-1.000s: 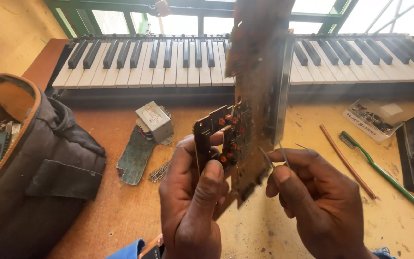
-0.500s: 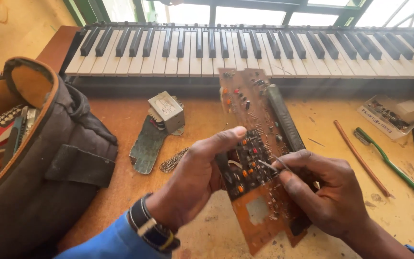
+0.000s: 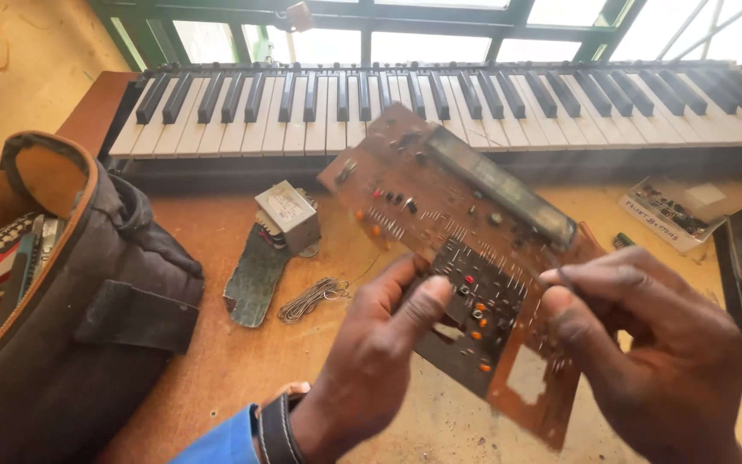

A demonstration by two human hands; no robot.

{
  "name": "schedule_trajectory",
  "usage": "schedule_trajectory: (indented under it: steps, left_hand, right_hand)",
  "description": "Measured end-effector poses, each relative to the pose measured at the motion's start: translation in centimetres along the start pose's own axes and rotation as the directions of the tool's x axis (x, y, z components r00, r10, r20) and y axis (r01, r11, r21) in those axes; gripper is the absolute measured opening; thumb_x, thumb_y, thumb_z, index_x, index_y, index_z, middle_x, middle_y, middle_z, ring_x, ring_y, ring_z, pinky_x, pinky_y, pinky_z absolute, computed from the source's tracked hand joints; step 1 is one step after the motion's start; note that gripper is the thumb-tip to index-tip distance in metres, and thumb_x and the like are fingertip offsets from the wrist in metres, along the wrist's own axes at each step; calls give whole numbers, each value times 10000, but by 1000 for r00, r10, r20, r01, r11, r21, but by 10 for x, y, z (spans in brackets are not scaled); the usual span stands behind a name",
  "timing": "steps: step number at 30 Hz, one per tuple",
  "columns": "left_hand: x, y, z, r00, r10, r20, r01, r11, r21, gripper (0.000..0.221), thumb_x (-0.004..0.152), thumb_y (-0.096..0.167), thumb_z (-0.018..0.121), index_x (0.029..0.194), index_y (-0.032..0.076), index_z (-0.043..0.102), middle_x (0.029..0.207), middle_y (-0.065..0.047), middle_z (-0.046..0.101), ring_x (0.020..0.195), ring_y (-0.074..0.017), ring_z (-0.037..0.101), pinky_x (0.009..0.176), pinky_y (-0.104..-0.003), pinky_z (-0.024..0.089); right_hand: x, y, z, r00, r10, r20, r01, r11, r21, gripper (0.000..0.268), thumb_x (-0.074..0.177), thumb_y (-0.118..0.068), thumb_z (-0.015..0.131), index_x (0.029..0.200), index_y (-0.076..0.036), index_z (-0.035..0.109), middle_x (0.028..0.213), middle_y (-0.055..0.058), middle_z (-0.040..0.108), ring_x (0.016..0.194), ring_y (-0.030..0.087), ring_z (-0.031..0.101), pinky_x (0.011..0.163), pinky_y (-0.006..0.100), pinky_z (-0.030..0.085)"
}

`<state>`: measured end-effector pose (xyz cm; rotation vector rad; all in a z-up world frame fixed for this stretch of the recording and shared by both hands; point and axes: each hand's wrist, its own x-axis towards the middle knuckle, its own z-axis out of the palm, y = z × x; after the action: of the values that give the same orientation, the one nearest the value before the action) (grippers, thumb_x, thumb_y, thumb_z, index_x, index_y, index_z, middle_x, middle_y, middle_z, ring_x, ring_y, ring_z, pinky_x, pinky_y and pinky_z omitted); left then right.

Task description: Soldering components and wire connections on a printed circuit board using a soldering iron and tweezers.

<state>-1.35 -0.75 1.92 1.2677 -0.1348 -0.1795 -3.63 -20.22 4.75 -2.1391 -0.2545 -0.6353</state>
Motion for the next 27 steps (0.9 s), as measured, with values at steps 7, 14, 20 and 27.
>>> schedule_trajectory:
  steps: [7, 14, 20, 27]
  left_hand:
    - [-4, -22, 10, 996, 90, -9, -90, 977, -195, 304, 956, 156, 622, 1219, 3, 609, 1168, -120, 745, 1051, -196, 708, 957, -349, 589]
    - [1, -41, 10, 983, 59, -174, -97, 972, -214, 211, 908, 93, 683, 1108, 26, 678, 980, -91, 792, 884, -187, 736, 840, -332, 600]
    - [-8, -39, 20, 983, -15, -181, -44, 946, -320, 158, 907, 67, 673, 1052, 7, 652, 908, -137, 780, 803, -234, 744, 802, -431, 664]
    - [-13, -41, 23, 985, 79, -156, -111, 972, -207, 251, 935, 115, 625, 1168, 21, 611, 928, -123, 771, 829, -204, 732, 820, -386, 663]
  right_hand:
    - [-17, -9, 5, 991, 136, -16, -137, 986, -99, 88, 809, -120, 798, 867, -57, 782, 604, 29, 647, 481, 103, 487, 457, 239, 416]
    - [-23, -2, 14, 985, 150, 90, -136, 980, -144, 172, 793, -256, 818, 696, -125, 761, 502, -44, 602, 418, 60, 486, 390, 222, 448]
    - [-24, 4, 23, 971, 188, 150, -172, 979, -111, 170, 804, -229, 809, 692, -115, 749, 538, -21, 568, 434, 86, 452, 376, 250, 401]
    - [-28, 6, 27, 979, 169, 116, -154, 980, -128, 143, 809, -199, 808, 732, -101, 737, 577, -16, 588, 448, 84, 448, 384, 239, 407]
